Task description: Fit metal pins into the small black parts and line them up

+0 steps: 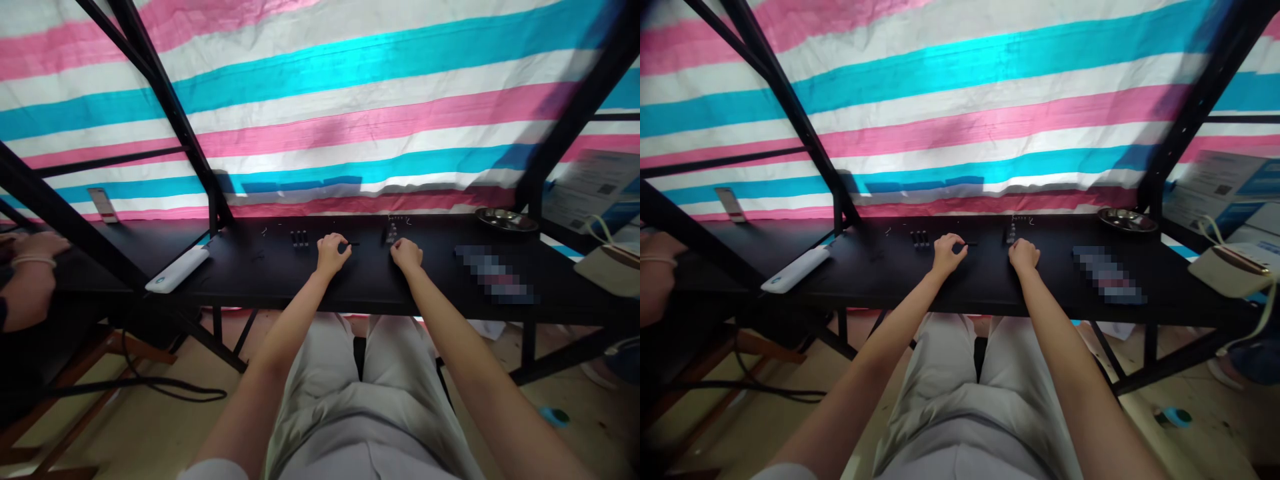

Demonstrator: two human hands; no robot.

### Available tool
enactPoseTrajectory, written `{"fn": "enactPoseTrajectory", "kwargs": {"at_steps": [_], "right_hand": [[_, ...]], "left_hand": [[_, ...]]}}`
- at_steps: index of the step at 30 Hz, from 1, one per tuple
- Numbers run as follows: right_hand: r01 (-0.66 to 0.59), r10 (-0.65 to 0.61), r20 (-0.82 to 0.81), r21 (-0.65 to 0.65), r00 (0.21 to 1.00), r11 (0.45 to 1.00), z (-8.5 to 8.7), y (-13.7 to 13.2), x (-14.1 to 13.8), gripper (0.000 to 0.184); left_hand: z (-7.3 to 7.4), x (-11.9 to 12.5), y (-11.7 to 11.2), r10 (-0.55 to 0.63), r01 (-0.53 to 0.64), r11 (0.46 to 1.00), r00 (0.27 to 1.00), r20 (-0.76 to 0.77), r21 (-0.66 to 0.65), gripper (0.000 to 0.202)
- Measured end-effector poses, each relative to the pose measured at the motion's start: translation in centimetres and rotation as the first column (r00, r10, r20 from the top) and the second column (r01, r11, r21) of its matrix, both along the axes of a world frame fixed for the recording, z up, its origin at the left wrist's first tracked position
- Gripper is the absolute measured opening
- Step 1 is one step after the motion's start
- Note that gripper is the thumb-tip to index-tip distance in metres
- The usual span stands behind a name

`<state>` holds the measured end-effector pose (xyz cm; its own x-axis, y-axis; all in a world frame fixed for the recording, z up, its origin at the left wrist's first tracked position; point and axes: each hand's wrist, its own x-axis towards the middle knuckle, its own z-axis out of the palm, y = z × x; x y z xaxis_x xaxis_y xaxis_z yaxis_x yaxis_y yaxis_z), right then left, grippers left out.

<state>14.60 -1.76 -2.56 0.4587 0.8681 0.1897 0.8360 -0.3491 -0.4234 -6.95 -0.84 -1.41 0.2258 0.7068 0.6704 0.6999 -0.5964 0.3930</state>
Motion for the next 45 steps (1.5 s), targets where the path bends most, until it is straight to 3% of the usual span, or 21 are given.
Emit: {"fn": "enactPoseTrajectory", "kwargs": {"at_steps": [21, 30, 35, 39, 45], "right_hand": [[-0.053, 0.052, 0.084, 0.014, 0.995, 0.998, 0.1, -1.3, -0.2, 0.022], [-0.042, 0.044, 0.031, -0.07, 0.999, 0.997, 0.9, -2.2, -0.4, 0.022], [-0.037, 0.037, 0.021, -0.02, 0.999, 0.999, 1.0, -2.9, -0.5, 0.02], [-0.195, 0.196, -0.009, 0.095, 0.98, 0.976, 0.7, -2.9, -1.0, 0.013], [-0.466, 0.498, -0.08, 0.252, 0.863, 0.848, 0.1, -2.4, -1.8, 0.01]], "left_hand": [[0.0, -0.1, 0.0, -0.04, 0.04, 0.999, 0.999, -0.023, -0.032, 0.007], [0.0, -0.2, -0.1, -0.044, 0.043, 0.999, 0.999, -0.027, -0.033, 0.007], [0.0, -0.2, -0.1, -0.05, 0.05, 0.998, 0.998, -0.025, -0.033, 0.007], [0.1, -0.1, -0.2, -0.055, 0.054, 0.998, 0.998, -0.022, -0.037, 0.007], [0.2, 0.0, -0.3, -0.067, 0.066, 0.997, 0.998, -0.019, -0.049, 0.006]]}}
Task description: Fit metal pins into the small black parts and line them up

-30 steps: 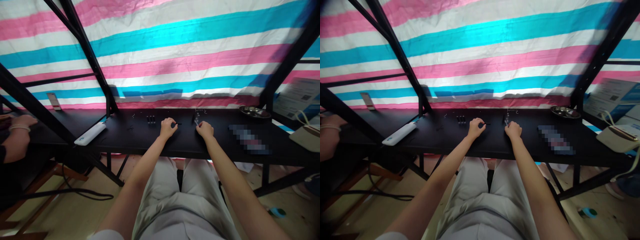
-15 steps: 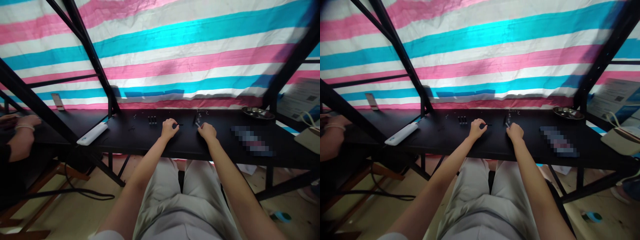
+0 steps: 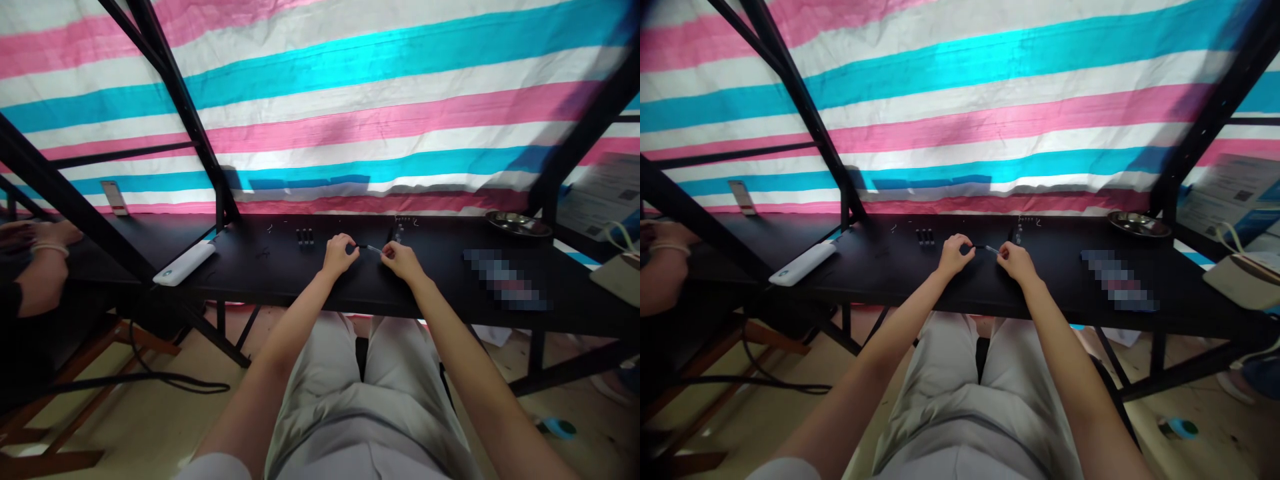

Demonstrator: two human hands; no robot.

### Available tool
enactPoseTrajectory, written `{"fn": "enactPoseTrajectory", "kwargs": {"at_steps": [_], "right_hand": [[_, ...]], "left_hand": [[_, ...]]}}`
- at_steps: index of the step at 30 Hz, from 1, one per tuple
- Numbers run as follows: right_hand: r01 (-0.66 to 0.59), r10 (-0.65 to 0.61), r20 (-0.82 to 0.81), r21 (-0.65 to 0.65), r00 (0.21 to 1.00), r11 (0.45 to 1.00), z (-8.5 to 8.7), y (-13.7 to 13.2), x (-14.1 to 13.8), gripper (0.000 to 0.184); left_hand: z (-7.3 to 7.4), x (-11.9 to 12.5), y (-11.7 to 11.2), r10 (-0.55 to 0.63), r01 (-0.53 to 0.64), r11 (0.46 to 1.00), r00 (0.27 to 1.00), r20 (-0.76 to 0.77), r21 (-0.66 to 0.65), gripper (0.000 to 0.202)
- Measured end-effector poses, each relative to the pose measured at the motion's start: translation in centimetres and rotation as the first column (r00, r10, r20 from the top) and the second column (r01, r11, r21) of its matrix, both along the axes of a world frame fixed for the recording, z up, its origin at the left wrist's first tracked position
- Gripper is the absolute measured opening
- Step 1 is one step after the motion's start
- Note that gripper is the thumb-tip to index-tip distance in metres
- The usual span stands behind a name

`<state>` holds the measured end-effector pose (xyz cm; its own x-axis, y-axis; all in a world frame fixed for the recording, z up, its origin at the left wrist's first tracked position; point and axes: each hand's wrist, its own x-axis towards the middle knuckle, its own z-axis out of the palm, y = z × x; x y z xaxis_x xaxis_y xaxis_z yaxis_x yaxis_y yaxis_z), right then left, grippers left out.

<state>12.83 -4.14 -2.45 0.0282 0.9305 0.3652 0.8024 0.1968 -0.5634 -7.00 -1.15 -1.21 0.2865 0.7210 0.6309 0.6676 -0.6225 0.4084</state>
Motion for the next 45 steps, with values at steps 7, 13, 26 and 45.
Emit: {"fn": "enactPoseTrajectory", "kwargs": {"at_steps": [7, 13, 26, 45], "right_hand": [[-0.054, 0.079, -0.114, 0.21, 0.99, 0.976, 0.4, -0.3, -0.4, 0.019], [0.063, -0.006, -0.209, 0.265, 0.978, 0.962, 0.8, -0.6, -0.6, 0.021], [0.061, -0.013, -0.216, 0.216, 0.976, 0.975, 0.3, -0.2, -0.6, 0.027], [-0.234, 0.271, -0.114, 0.258, 0.956, 0.937, -1.4, 1.0, -1.1, 0.021]], "left_hand": [[-0.2, 0.0, 0.2, -0.013, 0.013, 1.0, 1.0, 0.004, -0.001, 0.006], [-0.2, 0.0, 0.1, -0.018, 0.018, 1.0, 1.0, -0.001, -0.008, 0.006], [-0.3, 0.1, 0.2, -0.031, 0.031, 0.999, 0.999, 0.016, 0.009, 0.006], [-0.5, 0.1, 0.5, -0.163, 0.152, 0.984, 0.979, 0.123, 0.091, 0.004]]}}
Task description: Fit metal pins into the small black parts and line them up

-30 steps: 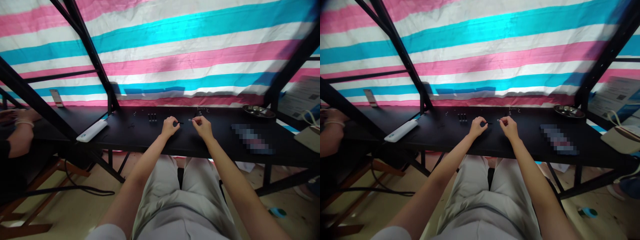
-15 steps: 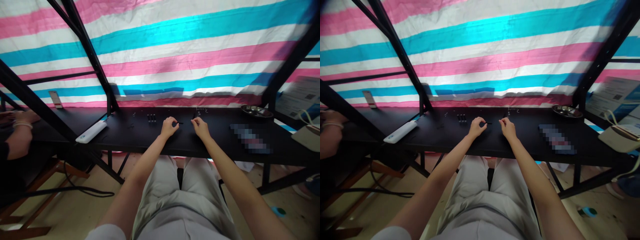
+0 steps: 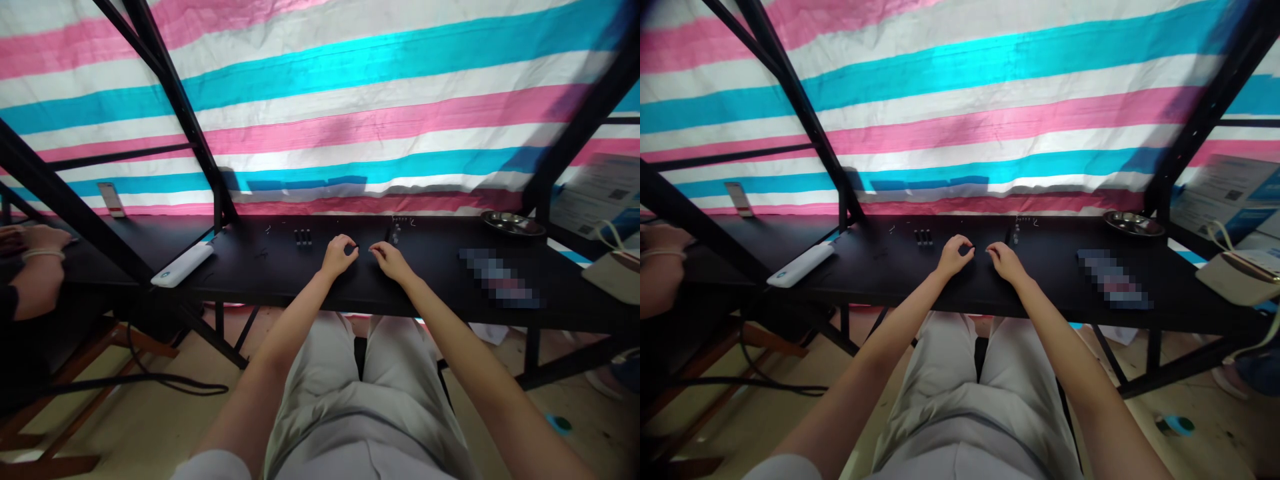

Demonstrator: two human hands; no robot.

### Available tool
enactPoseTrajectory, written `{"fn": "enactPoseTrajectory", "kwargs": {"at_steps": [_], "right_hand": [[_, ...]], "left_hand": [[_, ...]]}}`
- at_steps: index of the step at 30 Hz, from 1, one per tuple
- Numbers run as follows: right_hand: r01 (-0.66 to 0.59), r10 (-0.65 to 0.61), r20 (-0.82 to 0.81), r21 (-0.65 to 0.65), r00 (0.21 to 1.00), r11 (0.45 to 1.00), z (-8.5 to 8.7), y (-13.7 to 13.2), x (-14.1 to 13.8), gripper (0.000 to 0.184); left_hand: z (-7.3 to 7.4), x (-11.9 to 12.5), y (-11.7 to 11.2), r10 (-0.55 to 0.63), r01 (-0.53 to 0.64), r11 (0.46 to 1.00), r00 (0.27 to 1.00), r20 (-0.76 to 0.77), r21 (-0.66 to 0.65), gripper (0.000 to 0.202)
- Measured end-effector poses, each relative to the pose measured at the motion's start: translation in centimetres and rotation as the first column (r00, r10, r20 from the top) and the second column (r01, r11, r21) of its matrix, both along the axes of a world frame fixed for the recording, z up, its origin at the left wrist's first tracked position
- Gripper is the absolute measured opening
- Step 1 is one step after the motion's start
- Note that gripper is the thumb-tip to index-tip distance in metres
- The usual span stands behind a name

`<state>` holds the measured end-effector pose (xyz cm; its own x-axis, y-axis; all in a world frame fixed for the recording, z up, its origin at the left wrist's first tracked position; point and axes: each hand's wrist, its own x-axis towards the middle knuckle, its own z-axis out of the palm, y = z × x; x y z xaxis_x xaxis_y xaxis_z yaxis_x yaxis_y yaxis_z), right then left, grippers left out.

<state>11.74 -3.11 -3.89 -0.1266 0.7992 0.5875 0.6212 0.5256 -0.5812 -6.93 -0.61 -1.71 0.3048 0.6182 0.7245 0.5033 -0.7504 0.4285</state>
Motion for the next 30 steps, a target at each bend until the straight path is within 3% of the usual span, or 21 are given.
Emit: {"fn": "enactPoseTrajectory", "kwargs": {"at_steps": [8, 12, 20, 26, 30], "right_hand": [[0.007, -0.006, 0.094, -0.014, 0.996, 1.0, -0.65, 0.47, 0.24, 0.017], [0.009, -0.008, 0.113, -0.006, 0.994, 1.0, -0.57, 0.43, 0.22, 0.016], [0.01, -0.01, 0.1, -0.005, 0.995, 1.0, -0.72, 0.6, 0.37, 0.016], [-0.006, 0.004, 0.043, 0.035, 0.999, 0.999, -0.66, 0.46, 0.41, 0.014], [-0.04, 0.039, 0.019, 0.07, 0.999, 0.997, -0.19, 0.08, 0.09, 0.015]], "left_hand": [[-0.62, 0.16, 0.31, -0.045, 0.048, 0.978, 0.999, 0.02, -0.205, 0.01], [-0.58, 0.23, 0.21, -0.116, 0.112, 0.973, 0.993, -0.008, -0.204, 0.011], [-0.6, 0.13, 0.03, -0.14, 0.129, 0.964, 0.99, -0.031, -0.234, 0.012], [-0.39, 0.31, 0.35, -0.087, 0.14, 0.929, 0.982, 0.166, -0.343, 0.006], [-0.28, 0.35, 0.71, -0.069, 0.237, 0.875, 0.924, 0.376, -0.422, 0.009]]}}
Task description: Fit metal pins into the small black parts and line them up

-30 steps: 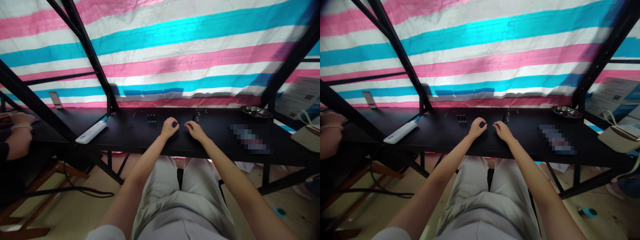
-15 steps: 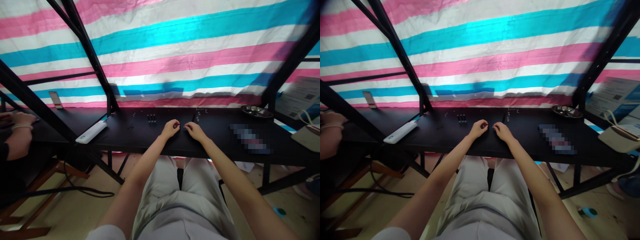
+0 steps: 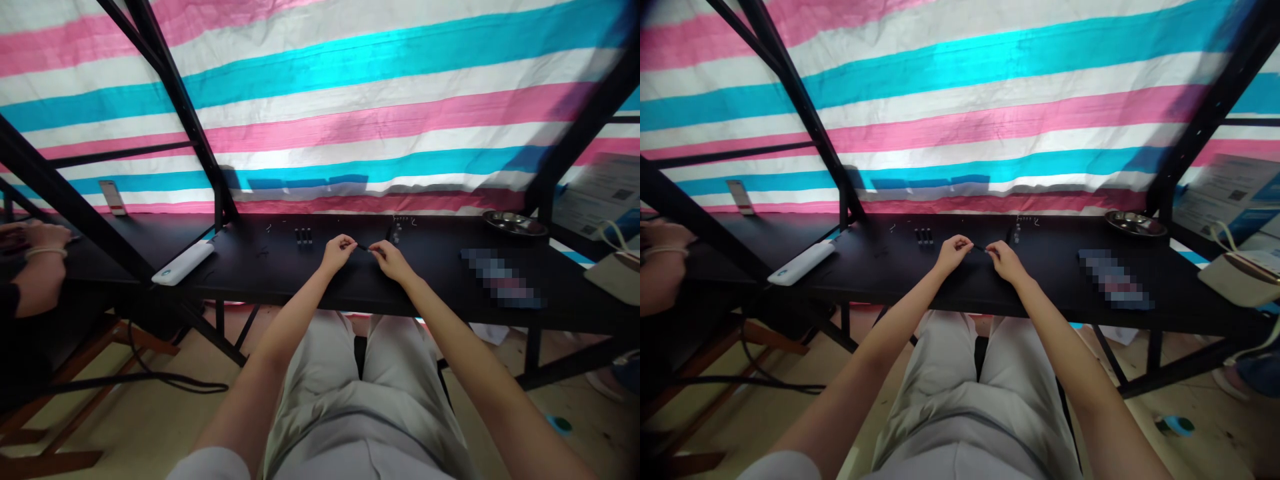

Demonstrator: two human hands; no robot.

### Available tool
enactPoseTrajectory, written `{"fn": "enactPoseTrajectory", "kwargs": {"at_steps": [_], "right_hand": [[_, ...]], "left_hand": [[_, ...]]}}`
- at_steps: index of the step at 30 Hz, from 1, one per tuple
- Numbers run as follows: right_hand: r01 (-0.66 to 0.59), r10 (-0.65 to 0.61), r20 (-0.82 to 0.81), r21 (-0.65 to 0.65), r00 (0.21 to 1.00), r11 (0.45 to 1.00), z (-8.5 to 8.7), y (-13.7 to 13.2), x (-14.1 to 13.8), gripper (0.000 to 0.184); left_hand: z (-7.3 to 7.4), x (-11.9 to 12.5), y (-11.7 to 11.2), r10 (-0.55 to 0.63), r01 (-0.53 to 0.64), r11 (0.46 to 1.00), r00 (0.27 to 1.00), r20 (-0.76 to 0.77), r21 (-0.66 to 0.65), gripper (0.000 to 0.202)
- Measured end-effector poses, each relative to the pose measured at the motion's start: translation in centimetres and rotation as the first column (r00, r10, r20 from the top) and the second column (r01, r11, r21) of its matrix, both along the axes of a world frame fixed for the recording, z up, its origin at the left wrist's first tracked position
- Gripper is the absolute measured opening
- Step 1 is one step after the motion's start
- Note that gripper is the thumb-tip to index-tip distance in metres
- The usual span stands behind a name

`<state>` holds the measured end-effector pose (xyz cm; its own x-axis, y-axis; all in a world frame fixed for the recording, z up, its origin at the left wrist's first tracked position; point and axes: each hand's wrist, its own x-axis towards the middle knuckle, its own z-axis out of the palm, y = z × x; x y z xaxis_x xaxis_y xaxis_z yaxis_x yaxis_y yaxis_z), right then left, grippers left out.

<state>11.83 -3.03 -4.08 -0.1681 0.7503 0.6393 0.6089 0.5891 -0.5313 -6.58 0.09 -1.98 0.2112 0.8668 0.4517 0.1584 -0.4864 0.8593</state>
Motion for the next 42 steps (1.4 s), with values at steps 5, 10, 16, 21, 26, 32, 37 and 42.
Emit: {"fn": "enactPoseTrajectory", "kwargs": {"at_steps": [5, 10, 16, 21, 26, 32, 37, 42], "right_hand": [[-0.011, 0.011, -0.047, -0.001, 0.999, 1.0, 0.5, -0.4, -0.3, 0.015], [-0.008, 0.007, -0.116, -0.014, 0.993, 1.0, 0.8, -0.7, -0.4, 0.017], [0.036, -0.049, -0.167, -0.076, 0.985, 0.996, 1.4, -1.2, -0.6, 0.022], [0.05, -0.068, -0.222, -0.084, 0.973, 0.995, 1.6, -1.3, -0.6, 0.021], [0.061, -0.076, -0.26, -0.067, 0.963, 0.996, 1.5, -1.2, -0.5, 0.02], [0.036, -0.042, -0.226, -0.031, 0.973, 0.999, 1.6, -1.4, -0.6, 0.016], [-0.019, 0.012, -0.201, -0.03, 0.98, 0.999, 1.3, -1.3, -0.8, 0.026], [-0.16, 0.135, -0.236, -0.092, 0.962, 0.983, 0.3, -0.7, -1.1, 0.042]], "left_hand": [[0.0, 0.0, 0.0, -0.062, 0.07, 0.994, 0.993, 0.096, -0.083, 0.016], [0.0, -0.1, -0.1, -0.091, 0.105, 0.987, 0.989, 0.12, -0.118, 0.023], [0.1, -0.1, -0.3, -0.14, 0.163, 0.973, 0.979, 0.146, -0.164, 0.03], [0.3, -0.1, -0.4, -0.164, 0.187, 0.959, 0.979, 0.12, -0.214, 0.033], [0.1, -0.2, 0.0, -0.262, 0.313, 0.905, 0.944, 0.203, -0.288, 0.034], [-0.3, 0.0, 0.2, -0.307, 0.364, 0.878, 0.926, 0.219, -0.309, 0.037], [-0.4, 0.1, 0.1, -0.312, 0.36, 0.885, 0.929, 0.198, -0.295, 0.041], [-0.4, 0.2, -0.2, -0.347, 0.37, 0.874, 0.929, 0.13, -0.314, 0.04]]}}
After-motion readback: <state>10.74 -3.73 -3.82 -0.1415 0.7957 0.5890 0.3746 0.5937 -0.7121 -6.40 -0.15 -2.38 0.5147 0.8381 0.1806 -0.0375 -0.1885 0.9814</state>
